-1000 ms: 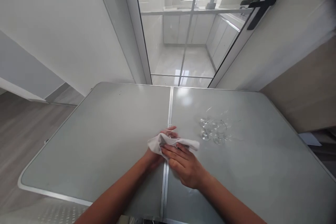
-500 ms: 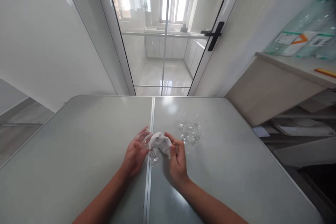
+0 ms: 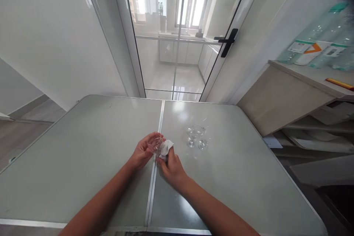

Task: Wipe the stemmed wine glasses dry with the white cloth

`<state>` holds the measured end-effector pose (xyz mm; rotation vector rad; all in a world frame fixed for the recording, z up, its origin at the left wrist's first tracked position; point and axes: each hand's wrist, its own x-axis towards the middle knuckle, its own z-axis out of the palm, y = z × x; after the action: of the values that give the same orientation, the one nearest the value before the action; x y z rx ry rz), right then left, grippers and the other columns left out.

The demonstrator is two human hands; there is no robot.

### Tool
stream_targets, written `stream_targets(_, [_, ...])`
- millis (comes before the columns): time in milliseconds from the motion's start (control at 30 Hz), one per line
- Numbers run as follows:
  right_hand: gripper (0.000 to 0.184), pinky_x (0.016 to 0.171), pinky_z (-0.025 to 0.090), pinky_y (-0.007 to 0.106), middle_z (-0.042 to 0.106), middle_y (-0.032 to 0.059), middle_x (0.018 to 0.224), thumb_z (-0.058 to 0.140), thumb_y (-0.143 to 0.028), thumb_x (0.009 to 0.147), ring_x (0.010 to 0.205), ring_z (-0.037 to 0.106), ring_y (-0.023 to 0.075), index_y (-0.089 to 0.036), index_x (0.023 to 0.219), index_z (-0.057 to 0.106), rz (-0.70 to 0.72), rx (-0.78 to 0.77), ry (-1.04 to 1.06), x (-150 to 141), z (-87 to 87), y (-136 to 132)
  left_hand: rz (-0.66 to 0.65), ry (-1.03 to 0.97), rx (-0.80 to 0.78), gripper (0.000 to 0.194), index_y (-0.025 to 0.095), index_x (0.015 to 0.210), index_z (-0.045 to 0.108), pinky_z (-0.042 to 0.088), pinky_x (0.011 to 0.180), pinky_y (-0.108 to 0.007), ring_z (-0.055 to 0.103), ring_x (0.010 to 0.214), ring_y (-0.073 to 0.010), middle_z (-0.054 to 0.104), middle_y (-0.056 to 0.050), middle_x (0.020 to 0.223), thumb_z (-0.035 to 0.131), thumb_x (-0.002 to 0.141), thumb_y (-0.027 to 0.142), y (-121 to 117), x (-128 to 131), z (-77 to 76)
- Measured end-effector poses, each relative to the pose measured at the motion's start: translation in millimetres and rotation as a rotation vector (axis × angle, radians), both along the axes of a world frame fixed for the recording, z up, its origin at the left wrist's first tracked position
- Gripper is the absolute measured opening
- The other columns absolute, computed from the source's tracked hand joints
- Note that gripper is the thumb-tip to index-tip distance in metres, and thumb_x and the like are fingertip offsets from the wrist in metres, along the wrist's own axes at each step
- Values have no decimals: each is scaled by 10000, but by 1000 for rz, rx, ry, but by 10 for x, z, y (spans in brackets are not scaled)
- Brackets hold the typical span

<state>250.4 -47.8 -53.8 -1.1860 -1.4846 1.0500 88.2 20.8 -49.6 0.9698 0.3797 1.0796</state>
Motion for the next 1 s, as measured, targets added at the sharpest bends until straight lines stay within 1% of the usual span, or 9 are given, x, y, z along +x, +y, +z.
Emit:
stream_targets(100, [495, 866, 490, 362, 703, 87, 1115, 662, -320, 928, 947, 651, 230, -238, 1370, 457, 92, -79, 242, -15, 45, 21, -15, -31, -32, 720, 219, 1314, 668, 477, 1097, -421, 637, 1233, -316, 642, -129, 1333, 898, 697, 511, -14, -44, -13])
stream_targets(233, [429, 654, 481, 309, 644, 15, 770, 680, -548, 913, 654, 599, 174, -212, 1138, 536, 475, -433, 743, 19, 109, 38, -61, -69, -66, 780, 252, 1296, 652, 525, 1036, -403, 689, 1096, -263, 635, -93, 1302, 931, 626, 537, -24, -156, -18])
stream_targets(333, [497, 655, 481, 307, 649, 13, 787, 736, -577, 864, 655, 608, 169, -215, 1137, 531, 582, -490, 805, 70, 144, 41, -43, -45, -62, 810, 257, 1316, 624, 534, 1023, -390, 682, 1105, -259, 601, -92, 1333, 936, 621, 531, -24, -178, -15])
stream_targets(433, [475, 675, 483, 304, 657, 9, 832, 712, -533, 883, 706, 616, 177, -226, 1187, 514, 465, -349, 617, 125, 182, 63, -6, -20, -44, 826, 244, 1322, 622, 537, 1026, -382, 678, 1136, -277, 600, -105, 1335, 926, 621, 557, 8, -131, -33])
stream_targets(567, [144, 743, 447, 297, 640, 14, 883, 605, -227, 900, 783, 574, 173, -215, 1042, 587, -35, 63, 71, 166, 212, 55, 122, 36, 1, 793, 236, 1298, 633, 498, 1093, -409, 640, 1230, -320, 617, -116, 1328, 938, 623, 518, 76, -66, -51])
stream_targets(667, [136, 738, 426, 300, 610, 14, 852, 543, -126, 856, 767, 551, 177, -217, 938, 602, -200, 268, -132, 162, 198, 8, 180, 66, 13, 789, 238, 1298, 630, 465, 1130, -457, 614, 1275, -354, 628, -127, 1318, 932, 629, 526, 108, -60, -42])
stream_targets(767, [66, 726, 447, 296, 611, -8, 826, 583, -230, 919, 743, 565, 174, -240, 985, 578, -373, 160, 25, 149, 169, 12, 206, 51, 29, 774, 258, 1281, 634, 448, 1150, -464, 599, 1296, -355, 603, -110, 1339, 933, 623, 535, 115, -65, -33])
stream_targets(867, [238, 811, 495, 316, 686, 14, 980, 620, -427, 950, 895, 643, 194, -261, 1102, 543, -481, -64, 389, 134, 144, 94, 265, 1, 47, 712, 313, 1260, 630, 422, 1181, -420, 569, 1334, -312, 551, -62, 1387, 932, 645, 505, 115, -59, -39])
stream_targets(1000, [442, 729, 533, 322, 732, 44, 1006, 700, -606, 846, 884, 689, 221, -238, 1053, 569, -139, -361, 799, 101, 97, 202, 243, -31, 65, 714, 342, 1243, 626, 413, 1189, -384, 560, 1337, -278, 539, -34, 1380, 959, 620, 450, 109, -52, -61])
